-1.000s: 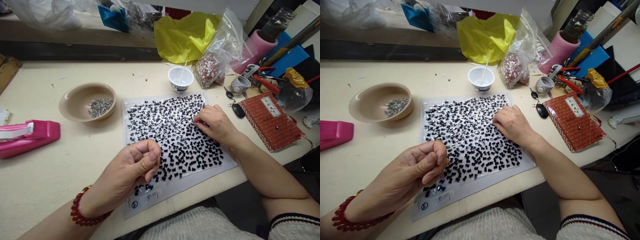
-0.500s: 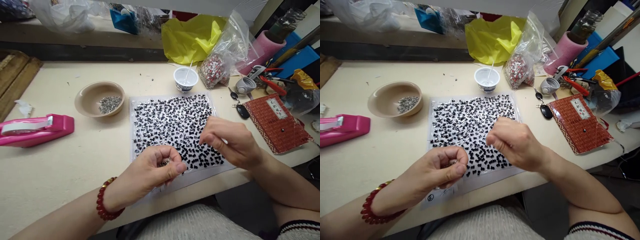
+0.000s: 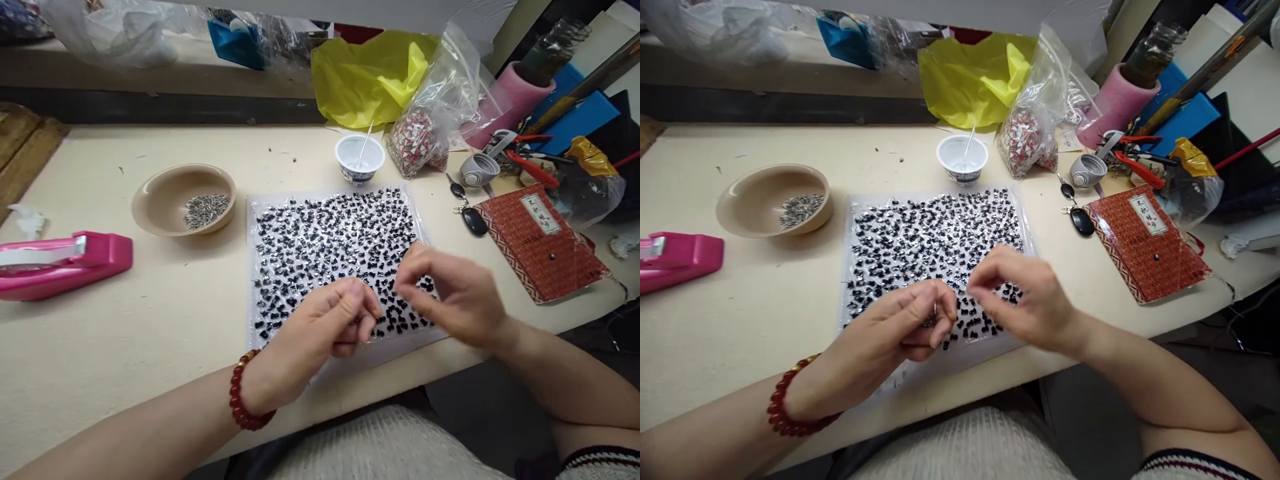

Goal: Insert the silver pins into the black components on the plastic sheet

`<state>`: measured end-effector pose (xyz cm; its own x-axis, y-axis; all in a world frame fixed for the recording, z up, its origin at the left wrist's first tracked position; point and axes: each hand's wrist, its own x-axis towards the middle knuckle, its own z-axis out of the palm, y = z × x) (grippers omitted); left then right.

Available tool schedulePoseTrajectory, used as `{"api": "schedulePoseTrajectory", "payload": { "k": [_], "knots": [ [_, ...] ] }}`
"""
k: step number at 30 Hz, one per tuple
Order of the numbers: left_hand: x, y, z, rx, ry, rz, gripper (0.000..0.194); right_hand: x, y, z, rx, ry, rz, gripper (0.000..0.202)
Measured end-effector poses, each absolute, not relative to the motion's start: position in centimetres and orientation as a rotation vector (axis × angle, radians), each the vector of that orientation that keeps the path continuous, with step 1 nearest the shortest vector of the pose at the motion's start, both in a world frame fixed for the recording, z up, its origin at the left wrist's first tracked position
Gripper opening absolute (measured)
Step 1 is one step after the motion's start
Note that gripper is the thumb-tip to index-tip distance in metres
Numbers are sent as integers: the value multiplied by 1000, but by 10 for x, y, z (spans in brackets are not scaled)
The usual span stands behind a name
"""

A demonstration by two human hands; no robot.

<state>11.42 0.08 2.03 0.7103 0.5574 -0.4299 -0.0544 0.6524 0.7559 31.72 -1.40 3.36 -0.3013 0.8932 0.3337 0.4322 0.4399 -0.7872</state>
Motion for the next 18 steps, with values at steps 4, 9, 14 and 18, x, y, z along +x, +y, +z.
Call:
{"api": "schedulePoseTrajectory", "payload": {
  "k": [4,9,14,18],
  "knots": [
    [110,4,24,792,717,450,24,342,19,30,-1405,-2045,289,8],
    [102,7,25,766,741,474,14,355,43,2,-1529,-2242,50,8],
    [97,11,18,763,716,433,31,354,42,-5,-1598,-2359,-80,8],
    [94,11,12,819,718,461,39,353,42,-3,-1609,-2404,-109,10]
  ]
}}
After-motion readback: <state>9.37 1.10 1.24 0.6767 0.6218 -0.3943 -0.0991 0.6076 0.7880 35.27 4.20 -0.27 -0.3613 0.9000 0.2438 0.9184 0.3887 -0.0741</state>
